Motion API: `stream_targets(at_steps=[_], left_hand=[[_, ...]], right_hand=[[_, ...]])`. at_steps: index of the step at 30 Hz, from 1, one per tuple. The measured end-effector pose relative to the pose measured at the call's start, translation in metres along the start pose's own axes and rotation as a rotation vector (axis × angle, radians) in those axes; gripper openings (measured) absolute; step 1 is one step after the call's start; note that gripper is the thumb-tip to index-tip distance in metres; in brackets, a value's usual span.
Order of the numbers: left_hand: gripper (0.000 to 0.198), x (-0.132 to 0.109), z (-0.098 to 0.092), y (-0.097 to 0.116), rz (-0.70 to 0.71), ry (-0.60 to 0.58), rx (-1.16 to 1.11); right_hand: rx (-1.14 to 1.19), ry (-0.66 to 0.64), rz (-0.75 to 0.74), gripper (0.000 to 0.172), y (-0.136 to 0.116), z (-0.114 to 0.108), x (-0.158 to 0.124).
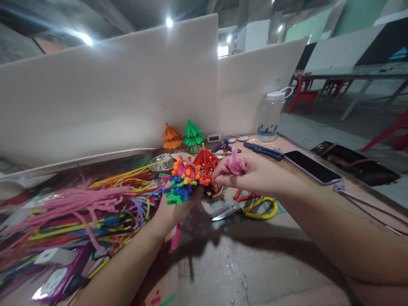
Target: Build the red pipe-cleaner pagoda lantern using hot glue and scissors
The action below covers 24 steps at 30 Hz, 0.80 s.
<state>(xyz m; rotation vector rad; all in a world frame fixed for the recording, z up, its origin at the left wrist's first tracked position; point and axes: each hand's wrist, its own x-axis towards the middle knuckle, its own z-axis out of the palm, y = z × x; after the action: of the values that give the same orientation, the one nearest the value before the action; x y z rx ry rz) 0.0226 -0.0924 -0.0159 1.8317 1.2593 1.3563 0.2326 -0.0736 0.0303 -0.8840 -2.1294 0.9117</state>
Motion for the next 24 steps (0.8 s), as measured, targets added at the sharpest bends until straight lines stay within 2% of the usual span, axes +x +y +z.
stream_targets(at_steps=[4,8,12,16,19,22,24], left_hand=[[0.023,-0.001,0.001,-0.007,0.031,-0.047,-0.031],[0.017,0.000,0.001,-0.009,0.058,-0.056,-0.034],[0.017,0.000,0.002,-0.009,0.070,-0.033,-0.032],[0.018,-0.002,0.000,-0.011,0.092,-0.041,-0.014],[0.018,-0.002,-0.002,-0.011,0.090,-0.054,0.013],[0.022,-0.004,-0.003,-0.010,0.058,-0.069,-0.020],[0.025,-0.005,-0.003,-0.010,0.030,-0.092,-0.043]], right_hand=[[-0.174,0.168,-0.189,0.010,0.006,0.012,-0.002],[-0.248,0.229,-0.362,0.011,0.010,0.025,-0.002],[-0.221,0.258,-0.360,0.009,0.015,0.031,0.000],[-0.098,0.392,-0.348,0.019,0.015,0.036,0.000],[0.014,0.561,-0.376,0.019,0.003,0.029,-0.005],[0.166,0.752,-0.425,0.016,-0.017,0.008,-0.021],[0.142,0.837,-0.420,0.015,-0.025,-0.008,-0.036]])
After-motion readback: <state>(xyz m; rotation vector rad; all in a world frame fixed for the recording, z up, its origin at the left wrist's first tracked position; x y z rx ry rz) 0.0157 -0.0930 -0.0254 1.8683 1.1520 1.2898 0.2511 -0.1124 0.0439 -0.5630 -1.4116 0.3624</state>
